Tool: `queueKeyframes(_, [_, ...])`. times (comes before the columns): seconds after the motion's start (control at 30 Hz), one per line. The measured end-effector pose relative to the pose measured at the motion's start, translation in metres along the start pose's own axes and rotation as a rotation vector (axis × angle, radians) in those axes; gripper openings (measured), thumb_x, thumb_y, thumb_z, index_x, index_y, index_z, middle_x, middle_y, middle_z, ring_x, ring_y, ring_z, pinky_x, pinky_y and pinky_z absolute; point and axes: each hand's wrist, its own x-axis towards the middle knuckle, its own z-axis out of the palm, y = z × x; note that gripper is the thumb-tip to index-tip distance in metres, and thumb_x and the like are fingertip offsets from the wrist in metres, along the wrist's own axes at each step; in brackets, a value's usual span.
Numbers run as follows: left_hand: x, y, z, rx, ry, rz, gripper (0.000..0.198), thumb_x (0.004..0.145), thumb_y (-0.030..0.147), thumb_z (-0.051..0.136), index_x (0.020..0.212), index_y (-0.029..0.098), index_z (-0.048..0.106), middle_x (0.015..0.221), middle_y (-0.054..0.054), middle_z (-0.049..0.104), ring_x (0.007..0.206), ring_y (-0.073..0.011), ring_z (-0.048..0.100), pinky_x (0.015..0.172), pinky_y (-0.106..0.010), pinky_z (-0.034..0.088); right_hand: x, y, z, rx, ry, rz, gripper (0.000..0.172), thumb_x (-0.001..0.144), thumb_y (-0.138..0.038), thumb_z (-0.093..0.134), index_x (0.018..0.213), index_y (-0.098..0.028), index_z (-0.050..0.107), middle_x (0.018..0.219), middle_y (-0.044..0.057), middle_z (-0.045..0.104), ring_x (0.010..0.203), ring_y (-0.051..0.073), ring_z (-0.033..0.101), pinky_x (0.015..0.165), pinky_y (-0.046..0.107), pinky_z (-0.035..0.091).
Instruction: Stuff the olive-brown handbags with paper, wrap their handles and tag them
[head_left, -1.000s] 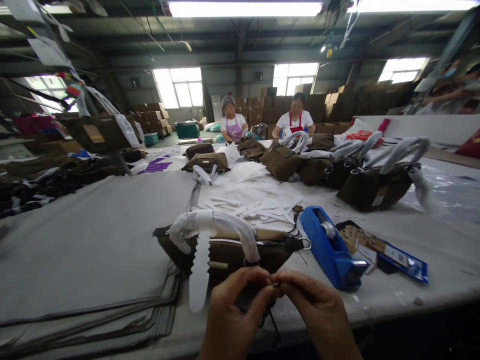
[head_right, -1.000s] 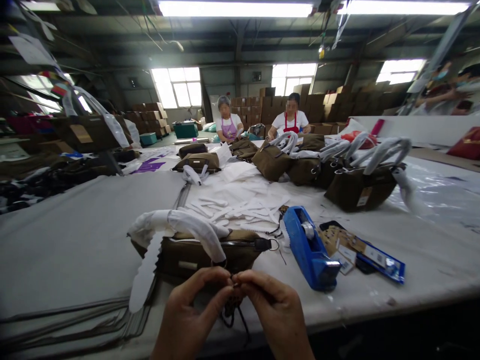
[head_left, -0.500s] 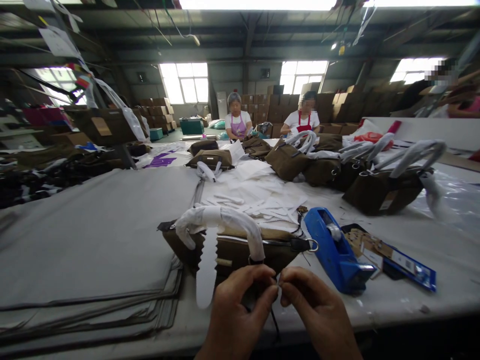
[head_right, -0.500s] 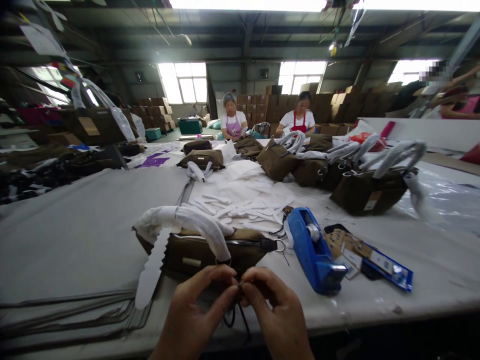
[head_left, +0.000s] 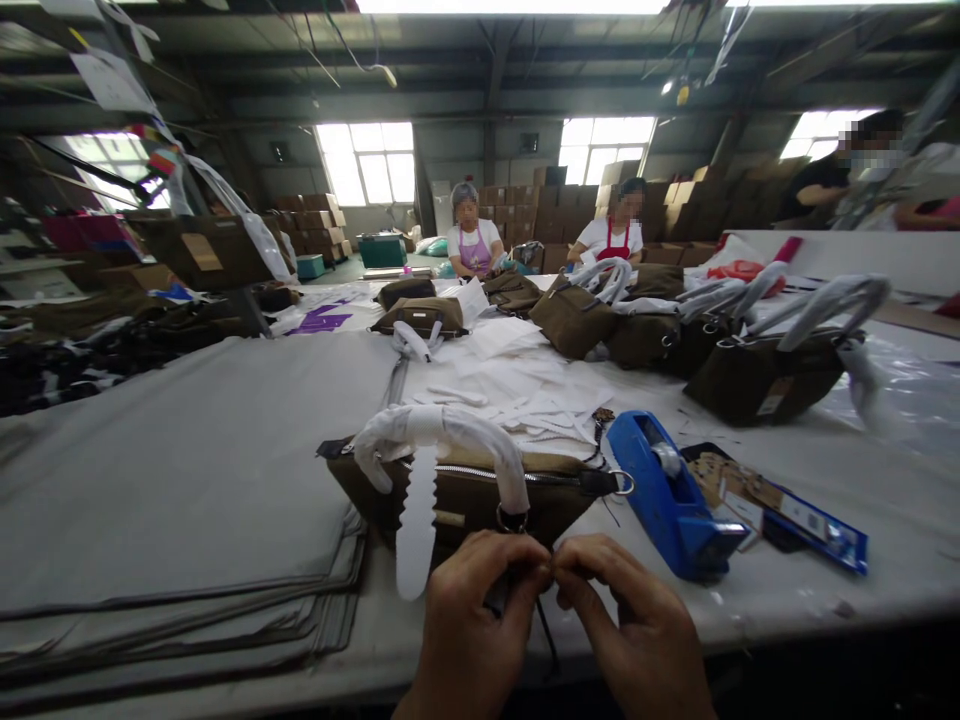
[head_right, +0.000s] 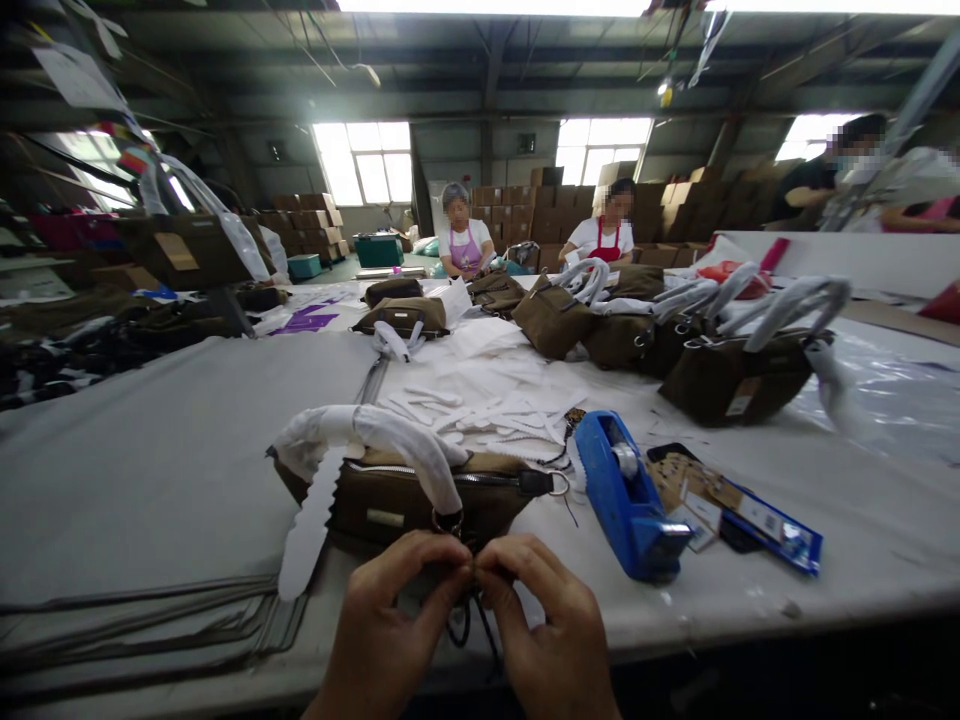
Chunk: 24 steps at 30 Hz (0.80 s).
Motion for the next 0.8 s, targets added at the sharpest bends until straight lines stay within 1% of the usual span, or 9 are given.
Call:
queueKeyframes(0.1, [-0.002,-0.003,0.0,-0.015,0.024,-0.058,0.011,0.086,0.014,0.07,0.09,0.025,0.07,0.084,0.004,0.073,0.079,-0.0126,0.069,0.074,-0.02,0.053,-0.001,0.004,-0.002,-0.027,0.032,0.009,0.006,0.093,-0.021,0.065,0.09,-0.025,0.069,0.082,-0.001,0.07,0.072,0.013,0.068,0.068,0.02,0.055])
queueKeyframes(0.13, [-0.005,-0.005,0.0,-0.01,0.079,-0.083,0.01,0.087,0.019,0.071,0.095,0.025,0.071,0.093,0.002,0.074,0.087,-0.0147,0.07,0.078,-0.021,0.055,-0.003,0.007,-0.002,-0.054,0.061,0.035,0.005,0.093,-0.024,0.065,0.094,-0.026,0.07,0.086,-0.001,0.071,0.074,0.014,0.069,0.069,0.021,0.055])
queueKeyframes(0.2, [-0.014,-0.01,0.002,0.0,0.241,-0.15,0.019,0.087,0.03,0.073,0.106,0.026,0.07,0.11,-0.003,0.072,0.102,-0.019,0.069,0.087,-0.026,0.056,-0.008,0.015,-0.002,-0.122,0.127,0.114,0.01,0.094,-0.03,0.065,0.102,-0.028,0.071,0.094,0.001,0.073,0.078,0.016,0.071,0.072,0.023,0.057])
queueKeyframes(0.27, [-0.024,-0.016,0.006,-0.035,0.339,-0.245,0.029,0.086,0.038,0.073,0.111,0.024,0.068,0.114,-0.006,0.071,0.104,-0.0207,0.069,0.088,-0.027,0.057,-0.015,0.024,0.001,-0.161,0.133,0.2,0.015,0.093,-0.036,0.065,0.105,-0.028,0.07,0.099,0.002,0.075,0.084,0.018,0.073,0.076,0.025,0.058])
queueKeyframes(0.37, [-0.039,-0.024,0.014,-0.102,0.289,-0.356,0.033,0.085,0.044,0.073,0.11,0.022,0.068,0.104,-0.005,0.074,0.093,-0.0196,0.073,0.084,-0.026,0.059,-0.024,0.031,0.009,-0.072,0.029,0.316,0.023,0.092,-0.042,0.065,0.109,-0.026,0.067,0.099,0.003,0.076,0.09,0.02,0.074,0.08,0.027,0.059])
queueKeyframes(0.5, [-0.043,-0.028,0.015,-0.054,0.249,-0.347,0.022,0.086,0.04,0.074,0.101,0.024,0.072,0.103,-0.003,0.074,0.093,-0.0187,0.072,0.087,-0.026,0.058,-0.027,0.03,0.018,0.145,-0.042,0.451,0.028,0.092,-0.044,0.065,0.11,-0.024,0.06,0.102,0.004,0.075,0.096,0.02,0.073,0.084,0.027,0.059])
queueKeyframes(0.63, [-0.038,-0.027,0.007,-0.033,0.231,-0.32,0.017,0.086,0.039,0.074,0.095,0.025,0.076,0.098,-0.003,0.075,0.091,-0.0182,0.072,0.084,-0.024,0.058,-0.025,0.027,0.018,0.238,-0.047,0.467,0.025,0.09,-0.043,0.067,0.103,-0.023,0.059,0.096,0.004,0.074,0.091,0.02,0.073,0.083,0.028,0.058])
queueKeyframes(0.73, [-0.037,-0.025,0.004,-0.035,0.215,-0.351,0.023,0.084,0.043,0.075,0.097,0.024,0.077,0.101,-0.004,0.076,0.091,-0.0199,0.073,0.086,-0.027,0.06,-0.024,0.025,0.018,0.282,-0.052,0.479,0.023,0.087,-0.04,0.07,0.097,-0.022,0.06,0.09,0.004,0.073,0.087,0.021,0.072,0.079,0.029,0.057])
queueKeyframes(0.8, [-0.038,-0.022,0.005,-0.054,0.213,-0.402,0.03,0.082,0.046,0.076,0.1,0.022,0.076,0.102,-0.006,0.077,0.093,-0.0215,0.074,0.089,-0.03,0.06,-0.023,0.025,0.019,0.414,-0.066,0.522,0.025,0.086,-0.04,0.072,0.095,-0.021,0.059,0.087,0.004,0.072,0.084,0.02,0.071,0.077,0.029,0.057])
